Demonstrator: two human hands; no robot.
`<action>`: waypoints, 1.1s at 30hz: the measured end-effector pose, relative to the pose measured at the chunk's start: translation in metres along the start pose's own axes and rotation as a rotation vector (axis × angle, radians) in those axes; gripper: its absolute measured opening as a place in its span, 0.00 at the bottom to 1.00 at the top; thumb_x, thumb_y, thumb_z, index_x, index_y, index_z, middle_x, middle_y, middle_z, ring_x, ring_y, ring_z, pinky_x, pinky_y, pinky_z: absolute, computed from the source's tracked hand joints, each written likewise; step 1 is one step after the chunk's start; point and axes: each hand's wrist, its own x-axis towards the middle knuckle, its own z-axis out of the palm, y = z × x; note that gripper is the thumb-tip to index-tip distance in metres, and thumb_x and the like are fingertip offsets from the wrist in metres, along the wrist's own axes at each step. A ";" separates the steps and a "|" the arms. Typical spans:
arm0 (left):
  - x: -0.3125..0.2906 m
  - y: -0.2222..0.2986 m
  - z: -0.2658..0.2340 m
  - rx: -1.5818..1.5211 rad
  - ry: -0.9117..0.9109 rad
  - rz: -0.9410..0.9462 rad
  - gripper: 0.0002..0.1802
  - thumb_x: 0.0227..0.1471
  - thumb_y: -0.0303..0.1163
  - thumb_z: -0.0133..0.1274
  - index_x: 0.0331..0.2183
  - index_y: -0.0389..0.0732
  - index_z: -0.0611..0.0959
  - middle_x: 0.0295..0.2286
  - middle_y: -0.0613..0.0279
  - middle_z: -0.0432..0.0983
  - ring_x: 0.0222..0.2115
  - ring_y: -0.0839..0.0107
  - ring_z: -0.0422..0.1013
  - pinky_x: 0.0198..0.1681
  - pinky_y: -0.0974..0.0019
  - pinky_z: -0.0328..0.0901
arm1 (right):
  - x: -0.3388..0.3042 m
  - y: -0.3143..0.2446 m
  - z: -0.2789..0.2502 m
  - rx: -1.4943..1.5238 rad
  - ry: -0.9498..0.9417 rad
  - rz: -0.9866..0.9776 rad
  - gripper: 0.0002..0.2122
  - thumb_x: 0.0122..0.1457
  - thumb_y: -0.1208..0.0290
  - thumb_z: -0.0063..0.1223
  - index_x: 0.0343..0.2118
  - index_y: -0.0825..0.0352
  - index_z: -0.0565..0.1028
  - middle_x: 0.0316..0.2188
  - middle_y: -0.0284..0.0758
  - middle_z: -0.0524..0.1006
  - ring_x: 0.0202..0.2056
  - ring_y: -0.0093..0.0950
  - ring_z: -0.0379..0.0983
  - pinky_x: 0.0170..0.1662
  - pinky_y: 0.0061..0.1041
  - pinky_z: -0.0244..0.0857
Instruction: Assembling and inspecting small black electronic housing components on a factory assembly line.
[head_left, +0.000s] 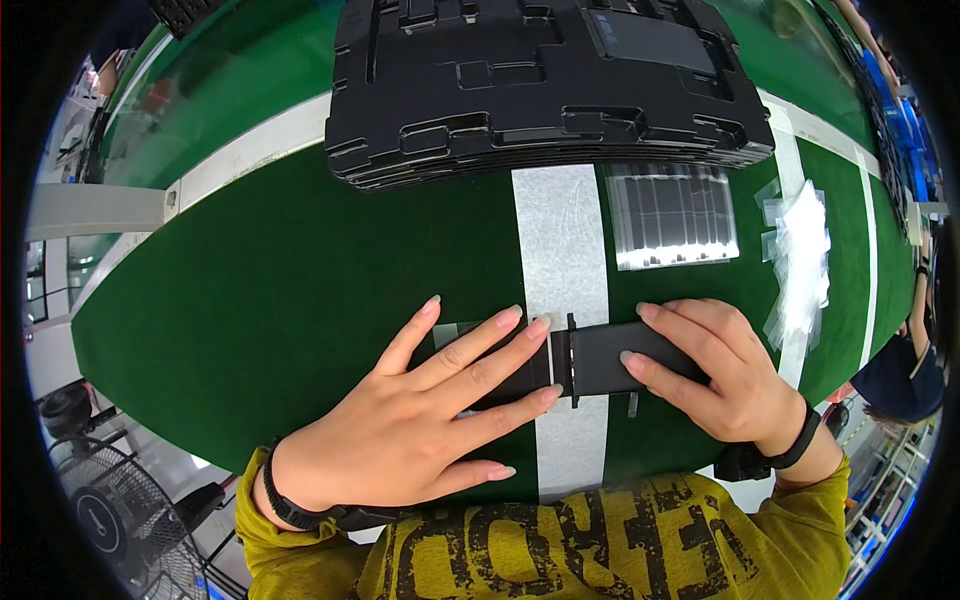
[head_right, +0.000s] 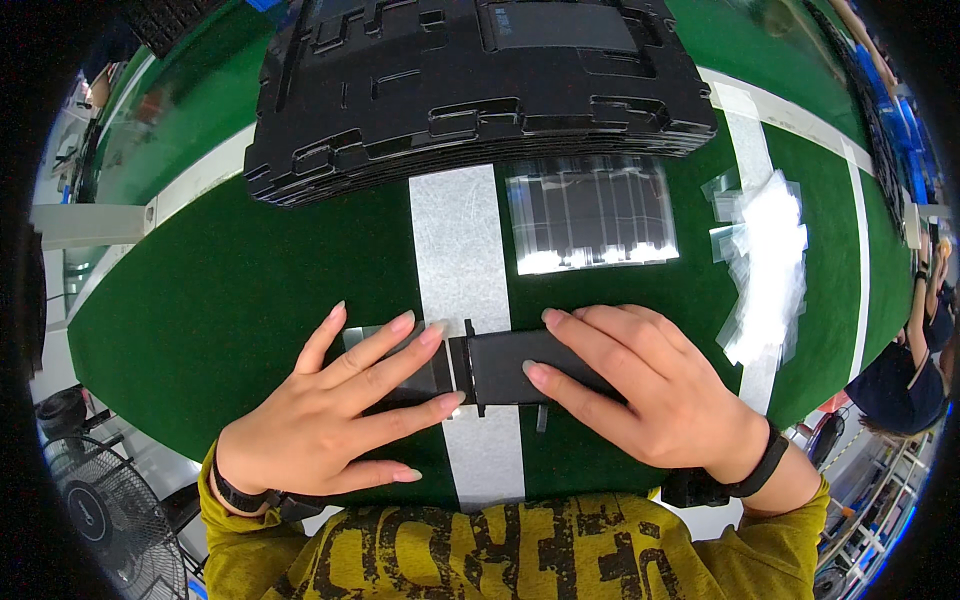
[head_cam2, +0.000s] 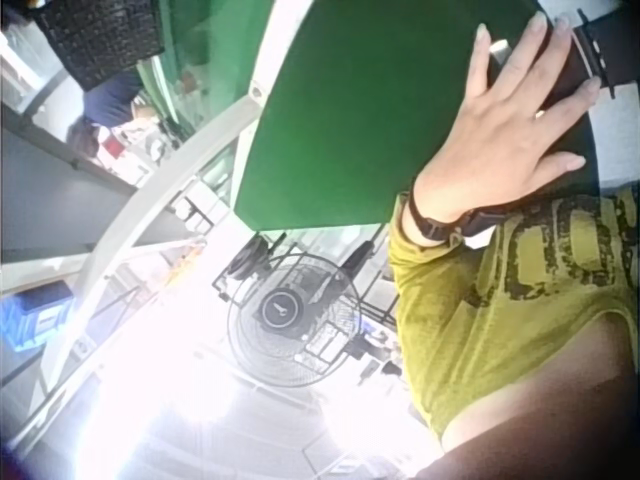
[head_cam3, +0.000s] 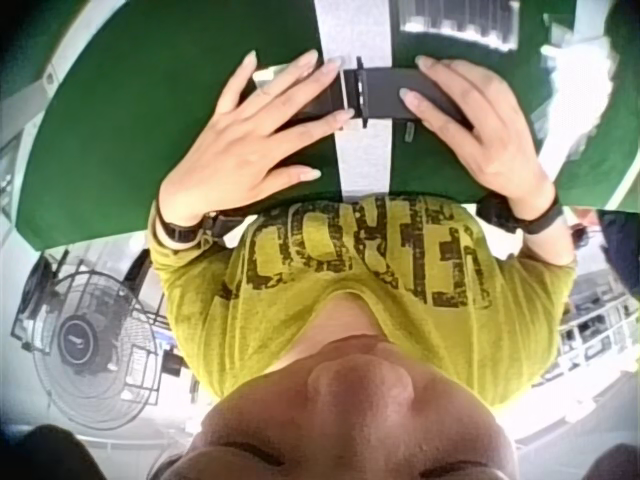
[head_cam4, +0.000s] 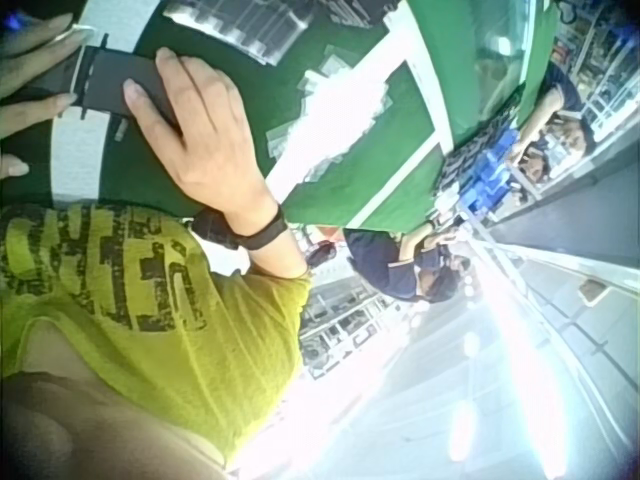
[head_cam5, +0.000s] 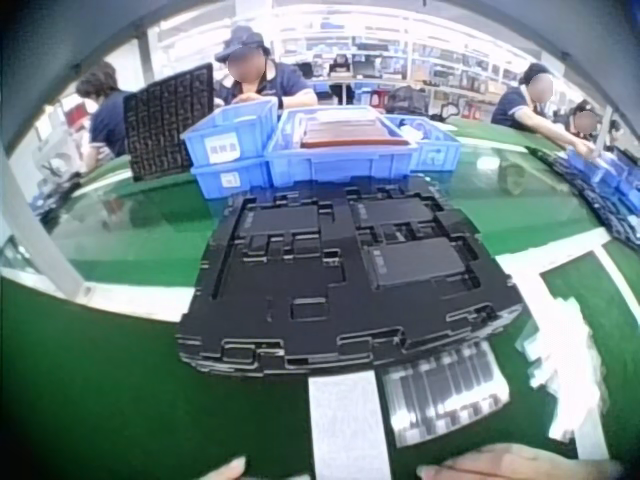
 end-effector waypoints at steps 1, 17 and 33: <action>0.000 0.000 0.000 0.001 0.000 0.000 0.28 0.44 0.50 0.52 0.48 0.54 0.73 0.56 0.54 0.52 0.59 0.59 0.44 0.58 0.48 0.27 | 0.000 0.000 0.000 0.000 0.001 0.000 0.16 0.42 0.73 0.51 0.38 0.65 0.76 0.42 0.41 0.70 0.41 0.34 0.67 0.41 0.28 0.65; 0.001 -0.003 -0.004 0.013 0.201 0.042 0.29 0.38 0.43 0.59 0.45 0.48 0.75 0.51 0.57 0.60 0.53 0.60 0.55 0.52 0.52 0.44 | 0.001 -0.004 -0.005 -0.040 -0.006 -0.013 0.15 0.43 0.73 0.51 0.37 0.68 0.75 0.42 0.43 0.69 0.41 0.35 0.66 0.42 0.31 0.64; 0.027 -0.004 0.022 0.101 0.428 0.221 0.18 0.36 0.39 0.60 0.28 0.41 0.72 0.25 0.61 0.62 0.26 0.65 0.60 0.29 0.65 0.54 | -0.005 -0.005 -0.002 -0.041 0.041 -0.034 0.18 0.44 0.73 0.50 0.43 0.65 0.72 0.44 0.43 0.68 0.43 0.38 0.66 0.44 0.31 0.63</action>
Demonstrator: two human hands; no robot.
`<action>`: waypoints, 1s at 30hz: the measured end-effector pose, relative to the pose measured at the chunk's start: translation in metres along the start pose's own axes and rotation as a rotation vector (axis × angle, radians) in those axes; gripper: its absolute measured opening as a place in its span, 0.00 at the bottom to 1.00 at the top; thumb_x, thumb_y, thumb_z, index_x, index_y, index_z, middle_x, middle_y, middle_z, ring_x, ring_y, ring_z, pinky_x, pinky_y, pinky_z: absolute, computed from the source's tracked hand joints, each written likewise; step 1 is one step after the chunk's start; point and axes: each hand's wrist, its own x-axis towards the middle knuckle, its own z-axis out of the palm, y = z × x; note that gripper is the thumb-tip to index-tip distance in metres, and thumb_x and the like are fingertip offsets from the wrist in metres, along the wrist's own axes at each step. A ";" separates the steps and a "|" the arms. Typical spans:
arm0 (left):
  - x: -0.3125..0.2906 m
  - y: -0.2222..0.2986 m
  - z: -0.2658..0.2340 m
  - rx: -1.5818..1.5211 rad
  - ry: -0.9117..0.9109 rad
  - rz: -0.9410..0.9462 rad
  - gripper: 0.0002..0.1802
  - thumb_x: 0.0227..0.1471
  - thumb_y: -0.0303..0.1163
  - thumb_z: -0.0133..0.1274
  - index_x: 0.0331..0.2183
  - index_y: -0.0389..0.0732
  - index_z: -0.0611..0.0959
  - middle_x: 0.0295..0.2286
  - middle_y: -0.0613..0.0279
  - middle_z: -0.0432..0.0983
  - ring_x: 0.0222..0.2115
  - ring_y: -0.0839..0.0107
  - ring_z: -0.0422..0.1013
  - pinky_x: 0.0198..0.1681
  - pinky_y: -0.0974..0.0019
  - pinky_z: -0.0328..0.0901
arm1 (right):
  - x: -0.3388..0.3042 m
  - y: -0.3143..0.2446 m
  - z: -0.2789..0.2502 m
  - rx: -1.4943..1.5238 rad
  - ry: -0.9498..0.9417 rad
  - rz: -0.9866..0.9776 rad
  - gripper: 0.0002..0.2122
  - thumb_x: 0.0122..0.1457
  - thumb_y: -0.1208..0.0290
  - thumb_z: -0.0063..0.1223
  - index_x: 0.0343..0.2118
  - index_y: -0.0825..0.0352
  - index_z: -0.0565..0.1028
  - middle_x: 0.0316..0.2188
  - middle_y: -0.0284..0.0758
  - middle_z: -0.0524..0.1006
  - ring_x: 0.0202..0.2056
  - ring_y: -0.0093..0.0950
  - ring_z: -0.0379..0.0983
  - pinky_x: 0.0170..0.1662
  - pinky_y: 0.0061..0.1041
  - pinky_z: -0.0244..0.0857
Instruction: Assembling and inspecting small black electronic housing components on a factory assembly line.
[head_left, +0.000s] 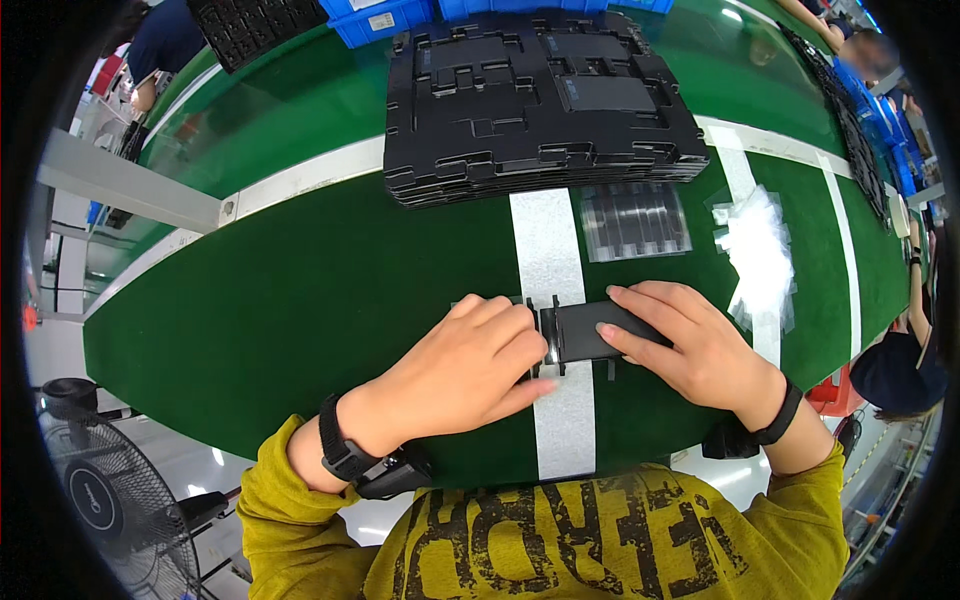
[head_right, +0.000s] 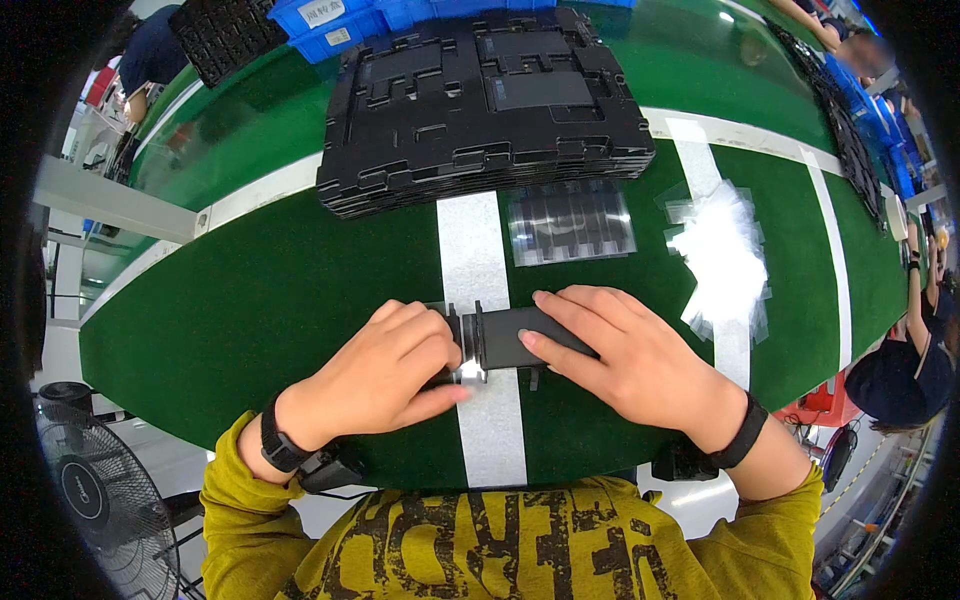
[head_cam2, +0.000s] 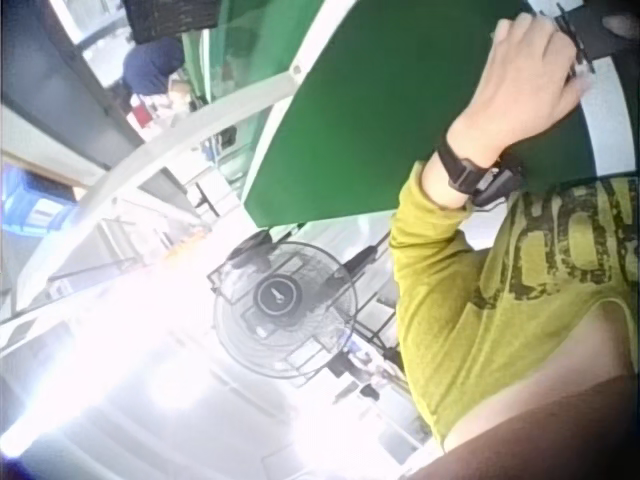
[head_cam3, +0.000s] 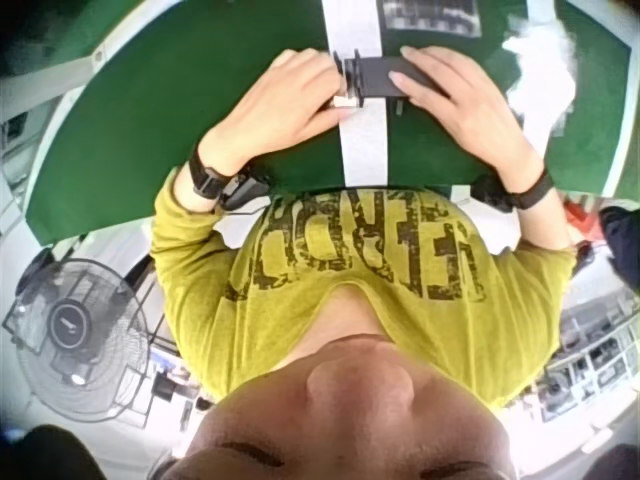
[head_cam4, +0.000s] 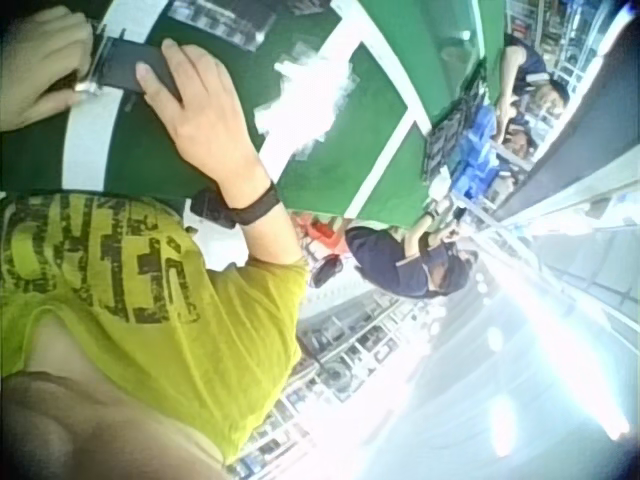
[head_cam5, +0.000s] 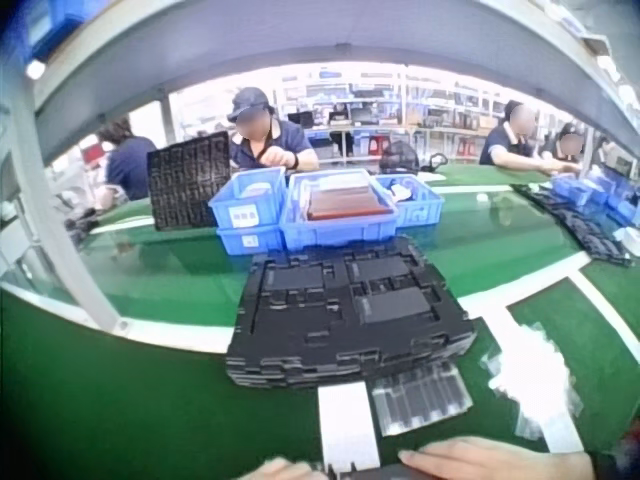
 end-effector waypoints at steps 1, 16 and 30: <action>0.001 0.002 -0.002 0.005 0.007 0.004 0.18 0.36 0.39 0.60 0.28 0.41 0.72 0.25 0.61 0.62 0.26 0.65 0.60 0.29 0.65 0.54 | 0.000 0.000 0.001 -0.008 0.002 -0.004 0.18 0.44 0.73 0.50 0.43 0.65 0.72 0.44 0.43 0.68 0.43 0.38 0.66 0.44 0.31 0.63; 0.001 0.001 0.005 -0.142 0.156 -0.069 0.06 0.46 0.24 0.49 0.25 0.38 0.68 0.24 0.59 0.64 0.25 0.65 0.63 0.30 0.67 0.59 | -0.002 0.001 -0.001 0.001 0.047 -0.020 0.18 0.42 0.76 0.54 0.41 0.63 0.73 0.43 0.40 0.69 0.43 0.37 0.66 0.46 0.31 0.63; 0.014 0.032 -0.036 -0.512 0.571 -0.151 0.14 0.49 0.33 0.51 0.36 0.34 0.76 0.34 0.57 0.75 0.34 0.69 0.71 0.37 0.64 0.64 | 0.036 -0.027 -0.007 2.062 0.230 0.199 0.24 0.61 0.58 0.37 0.51 0.76 0.60 0.50 0.53 0.63 0.50 0.40 0.64 0.51 0.37 0.61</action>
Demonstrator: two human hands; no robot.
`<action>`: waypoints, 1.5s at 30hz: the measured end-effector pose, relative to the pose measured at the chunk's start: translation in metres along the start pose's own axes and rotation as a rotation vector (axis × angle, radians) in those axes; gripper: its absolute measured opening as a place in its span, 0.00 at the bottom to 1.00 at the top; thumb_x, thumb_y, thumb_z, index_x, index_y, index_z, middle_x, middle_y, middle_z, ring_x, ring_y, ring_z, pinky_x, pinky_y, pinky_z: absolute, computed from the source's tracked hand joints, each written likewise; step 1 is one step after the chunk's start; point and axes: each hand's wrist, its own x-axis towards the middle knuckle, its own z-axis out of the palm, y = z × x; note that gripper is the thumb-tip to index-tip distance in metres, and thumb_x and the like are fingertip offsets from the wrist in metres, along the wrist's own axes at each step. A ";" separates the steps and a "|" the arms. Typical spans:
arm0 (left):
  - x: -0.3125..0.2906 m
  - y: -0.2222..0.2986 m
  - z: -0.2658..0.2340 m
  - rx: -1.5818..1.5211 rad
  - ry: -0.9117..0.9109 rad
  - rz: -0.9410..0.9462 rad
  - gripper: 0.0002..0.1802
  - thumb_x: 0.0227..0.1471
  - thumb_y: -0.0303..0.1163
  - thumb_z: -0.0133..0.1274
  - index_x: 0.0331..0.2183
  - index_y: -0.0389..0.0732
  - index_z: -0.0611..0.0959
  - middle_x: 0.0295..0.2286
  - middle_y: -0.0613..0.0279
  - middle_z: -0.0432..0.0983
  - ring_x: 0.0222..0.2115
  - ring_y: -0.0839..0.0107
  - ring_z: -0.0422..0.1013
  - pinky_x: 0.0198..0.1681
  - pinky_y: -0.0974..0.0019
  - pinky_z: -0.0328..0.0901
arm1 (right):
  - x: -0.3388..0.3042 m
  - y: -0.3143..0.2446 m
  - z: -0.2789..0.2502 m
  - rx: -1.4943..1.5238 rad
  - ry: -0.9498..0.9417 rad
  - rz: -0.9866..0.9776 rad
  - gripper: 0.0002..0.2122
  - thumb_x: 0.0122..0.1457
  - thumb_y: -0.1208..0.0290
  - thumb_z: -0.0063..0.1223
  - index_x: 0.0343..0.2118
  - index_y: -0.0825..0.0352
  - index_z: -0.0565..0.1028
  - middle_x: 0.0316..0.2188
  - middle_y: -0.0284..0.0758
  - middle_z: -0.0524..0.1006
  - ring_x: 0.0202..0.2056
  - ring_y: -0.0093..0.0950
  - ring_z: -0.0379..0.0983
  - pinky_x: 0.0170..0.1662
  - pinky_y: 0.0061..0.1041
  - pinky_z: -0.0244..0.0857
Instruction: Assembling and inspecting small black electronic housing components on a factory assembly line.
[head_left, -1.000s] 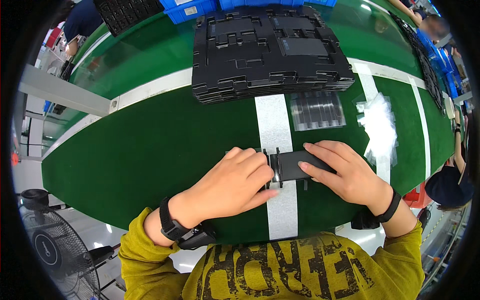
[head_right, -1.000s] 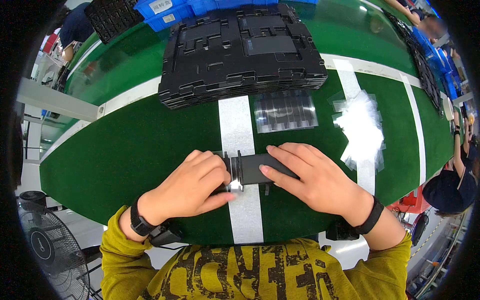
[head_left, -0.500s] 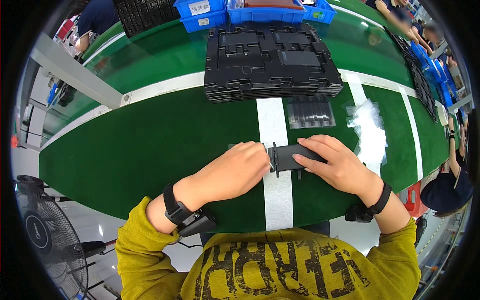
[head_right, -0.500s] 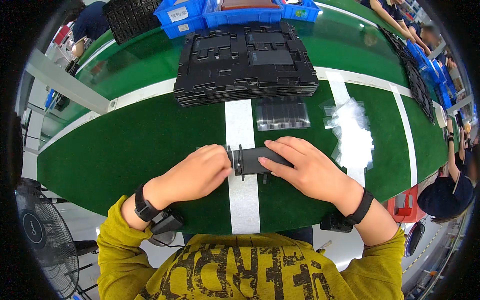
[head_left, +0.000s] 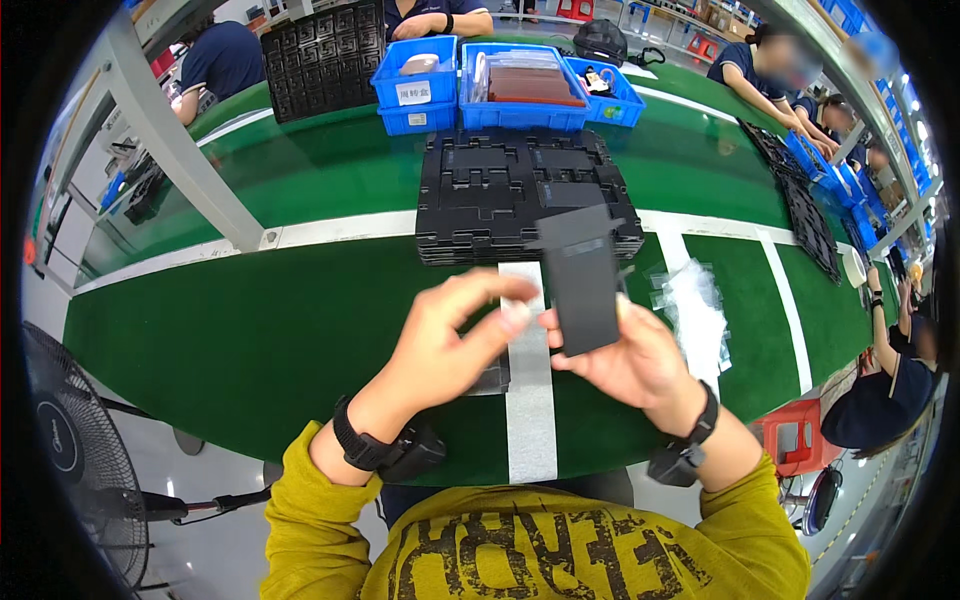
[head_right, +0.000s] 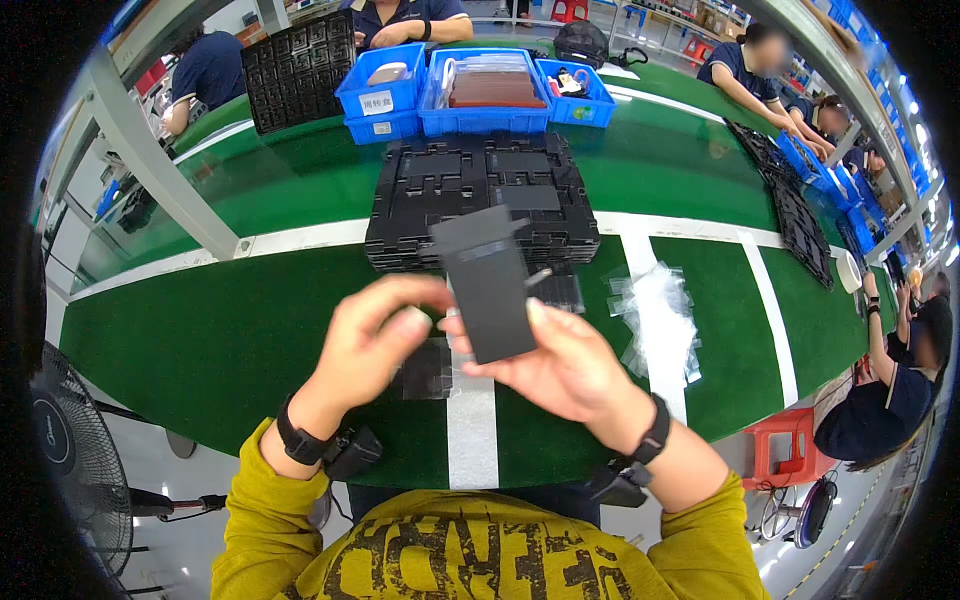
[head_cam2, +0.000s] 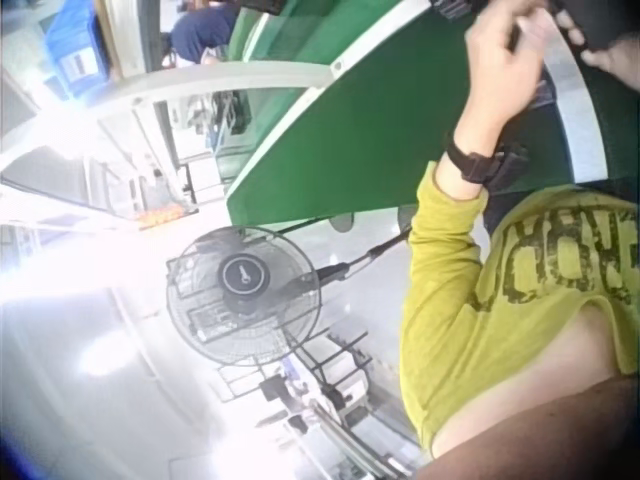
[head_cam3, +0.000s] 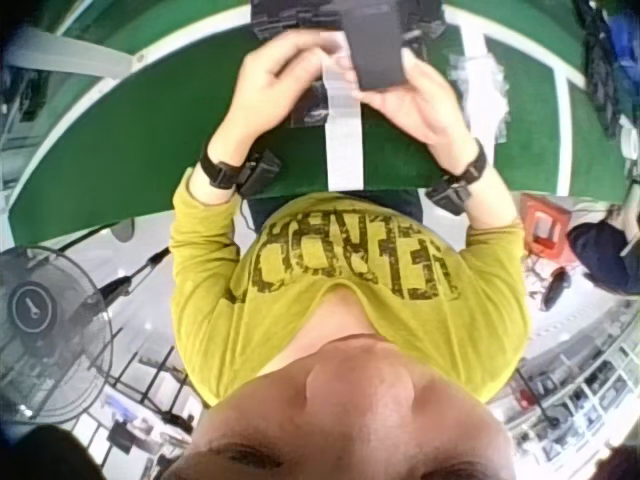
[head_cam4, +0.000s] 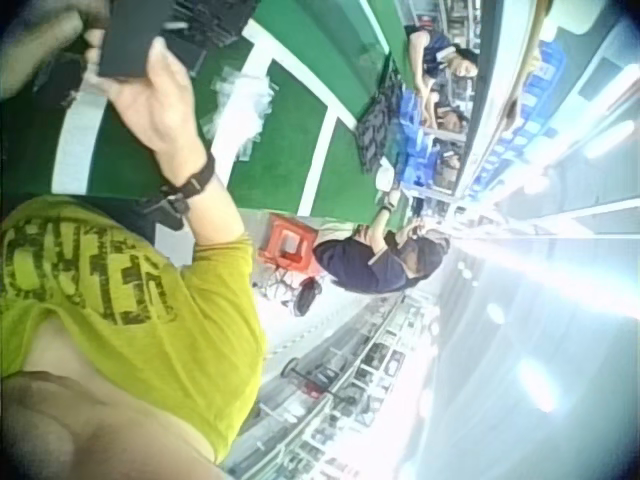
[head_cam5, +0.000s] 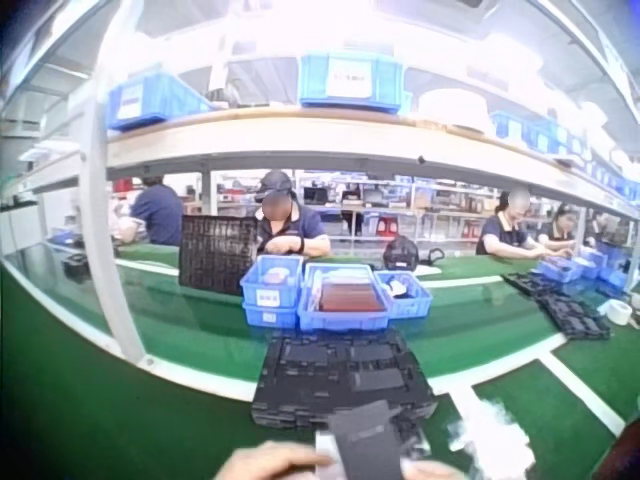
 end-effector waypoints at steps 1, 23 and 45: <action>0.006 0.008 0.008 -0.298 0.161 -0.003 0.13 0.49 0.30 0.52 0.37 0.33 0.77 0.34 0.58 0.75 0.36 0.75 0.70 0.32 0.71 0.66 | 0.006 0.005 0.003 0.024 -0.048 0.000 0.25 0.61 0.58 0.36 0.52 0.76 0.58 0.50 0.53 0.62 0.50 0.40 0.63 0.51 0.38 0.60; 0.007 0.006 0.019 -0.657 0.049 -0.345 0.11 0.51 0.26 0.49 0.38 0.35 0.68 0.32 0.57 0.72 0.21 0.76 0.70 0.26 0.73 0.67 | 0.010 -0.029 0.010 -0.967 0.410 -0.355 0.05 0.54 0.74 0.50 0.27 0.70 0.72 0.21 0.32 0.73 0.22 0.16 0.69 0.25 0.14 0.61; 0.003 -0.004 0.025 -0.909 -0.156 -0.498 0.15 0.46 0.22 0.53 0.38 0.34 0.70 0.25 0.57 0.74 0.18 0.73 0.71 0.18 0.73 0.65 | 0.005 -0.021 0.012 -1.022 0.187 -0.308 0.00 0.51 0.81 0.50 0.26 0.70 0.72 0.22 0.32 0.74 0.21 0.17 0.68 0.25 0.15 0.61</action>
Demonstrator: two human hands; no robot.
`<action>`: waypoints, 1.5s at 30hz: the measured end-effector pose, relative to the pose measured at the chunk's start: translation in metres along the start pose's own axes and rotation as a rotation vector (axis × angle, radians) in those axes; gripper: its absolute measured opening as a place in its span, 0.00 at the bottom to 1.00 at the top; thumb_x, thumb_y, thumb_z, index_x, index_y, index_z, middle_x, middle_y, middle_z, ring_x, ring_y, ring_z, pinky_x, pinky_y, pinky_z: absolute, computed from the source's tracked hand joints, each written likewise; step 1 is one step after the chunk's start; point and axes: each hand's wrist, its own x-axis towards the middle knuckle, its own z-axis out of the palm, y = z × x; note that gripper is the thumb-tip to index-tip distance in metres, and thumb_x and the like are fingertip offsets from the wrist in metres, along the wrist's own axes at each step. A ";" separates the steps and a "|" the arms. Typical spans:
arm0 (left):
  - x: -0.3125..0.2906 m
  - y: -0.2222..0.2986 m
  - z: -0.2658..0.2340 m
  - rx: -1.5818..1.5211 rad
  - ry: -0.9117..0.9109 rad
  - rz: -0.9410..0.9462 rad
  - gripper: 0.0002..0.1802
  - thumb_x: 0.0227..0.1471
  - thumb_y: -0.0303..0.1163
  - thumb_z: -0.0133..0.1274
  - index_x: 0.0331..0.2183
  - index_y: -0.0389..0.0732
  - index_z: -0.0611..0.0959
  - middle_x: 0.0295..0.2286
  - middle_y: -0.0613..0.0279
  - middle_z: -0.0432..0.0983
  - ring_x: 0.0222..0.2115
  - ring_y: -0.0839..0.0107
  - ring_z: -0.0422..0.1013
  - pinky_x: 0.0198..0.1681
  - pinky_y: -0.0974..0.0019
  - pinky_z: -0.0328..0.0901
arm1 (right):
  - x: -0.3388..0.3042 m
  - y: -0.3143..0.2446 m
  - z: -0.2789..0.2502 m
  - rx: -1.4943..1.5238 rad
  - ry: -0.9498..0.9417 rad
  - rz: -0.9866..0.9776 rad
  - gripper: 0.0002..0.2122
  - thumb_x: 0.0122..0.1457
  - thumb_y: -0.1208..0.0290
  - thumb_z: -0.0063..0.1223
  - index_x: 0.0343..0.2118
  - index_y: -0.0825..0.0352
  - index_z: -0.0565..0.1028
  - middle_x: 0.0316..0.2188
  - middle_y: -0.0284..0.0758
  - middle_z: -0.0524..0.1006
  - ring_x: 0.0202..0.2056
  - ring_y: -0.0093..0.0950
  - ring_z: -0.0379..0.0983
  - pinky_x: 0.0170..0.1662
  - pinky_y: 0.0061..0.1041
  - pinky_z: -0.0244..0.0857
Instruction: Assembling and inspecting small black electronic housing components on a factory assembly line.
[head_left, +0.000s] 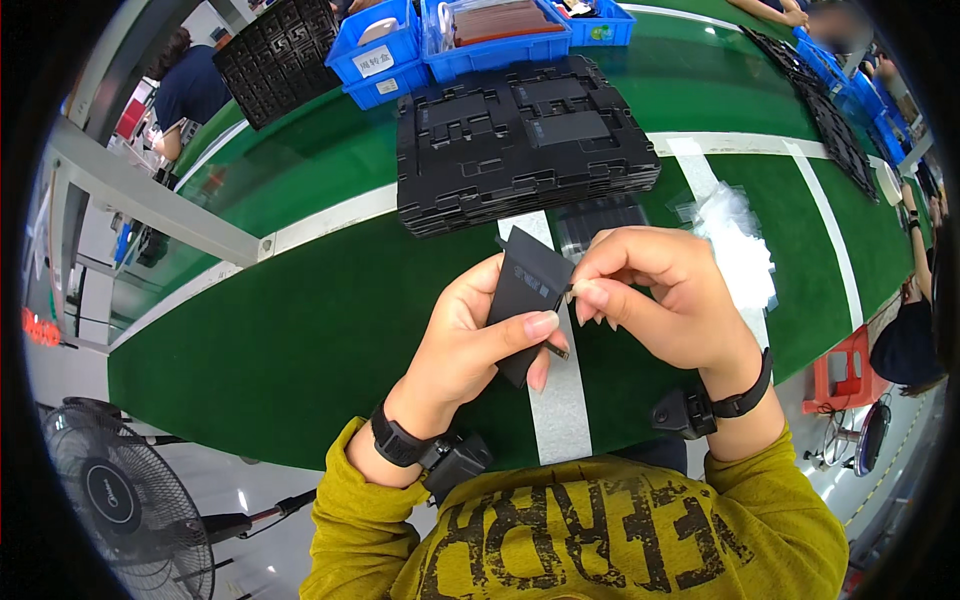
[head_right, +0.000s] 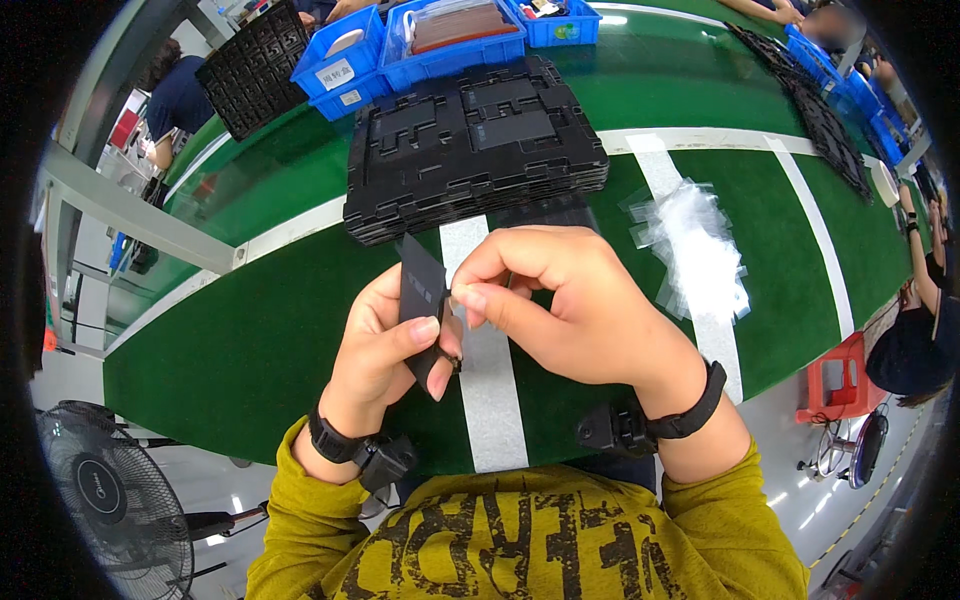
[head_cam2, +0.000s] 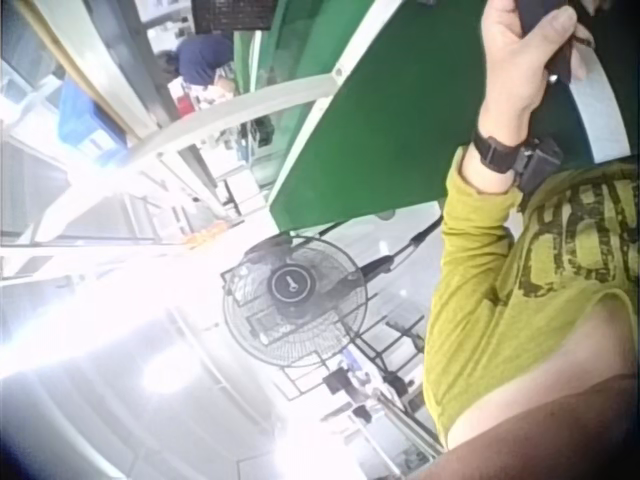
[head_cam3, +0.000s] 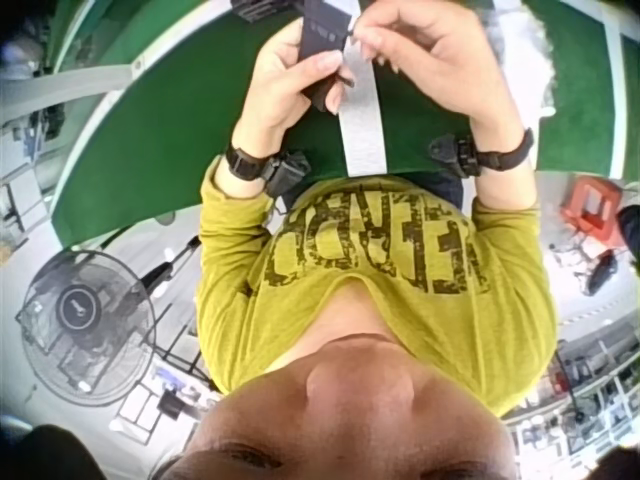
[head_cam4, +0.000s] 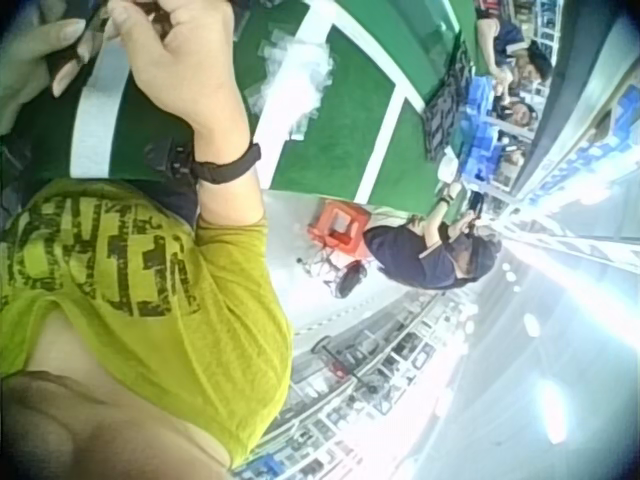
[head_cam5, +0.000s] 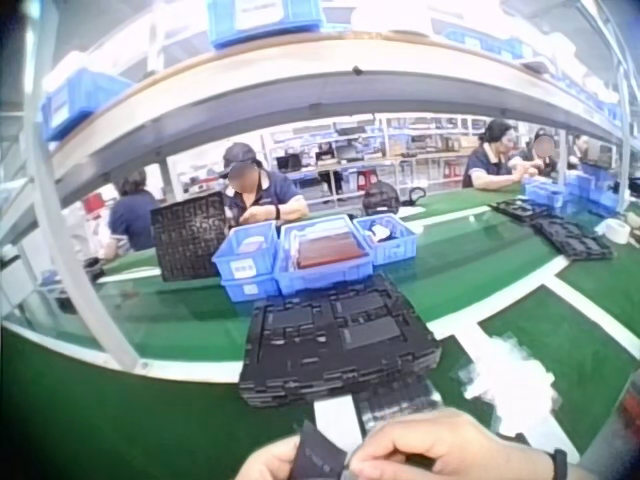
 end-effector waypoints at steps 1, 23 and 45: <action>0.000 -0.002 0.000 -0.008 0.012 0.003 0.15 0.46 0.23 0.53 0.38 0.34 0.70 0.25 0.56 0.73 0.17 0.72 0.70 0.17 0.73 0.65 | 0.000 0.000 0.001 0.001 0.002 -0.001 0.00 0.51 0.81 0.50 0.26 0.70 0.72 0.22 0.32 0.74 0.21 0.17 0.68 0.25 0.15 0.61; -0.003 -0.008 -0.011 -0.149 -0.199 -0.126 0.18 0.44 0.25 0.56 0.37 0.34 0.69 0.23 0.53 0.74 0.13 0.72 0.68 0.13 0.74 0.63 | -0.003 -0.006 0.004 -0.056 -0.083 -0.058 0.03 0.48 0.78 0.53 0.23 0.67 0.70 0.17 0.31 0.71 0.15 0.17 0.64 0.18 0.16 0.55; 0.008 -0.016 0.015 0.367 0.253 0.223 0.09 0.50 0.24 0.51 0.34 0.36 0.71 0.25 0.64 0.71 0.18 0.80 0.68 0.21 0.77 0.63 | 0.003 0.016 0.006 0.385 -0.011 0.082 0.12 0.50 0.80 0.39 0.35 0.78 0.73 0.33 0.37 0.69 0.35 0.25 0.66 0.39 0.21 0.61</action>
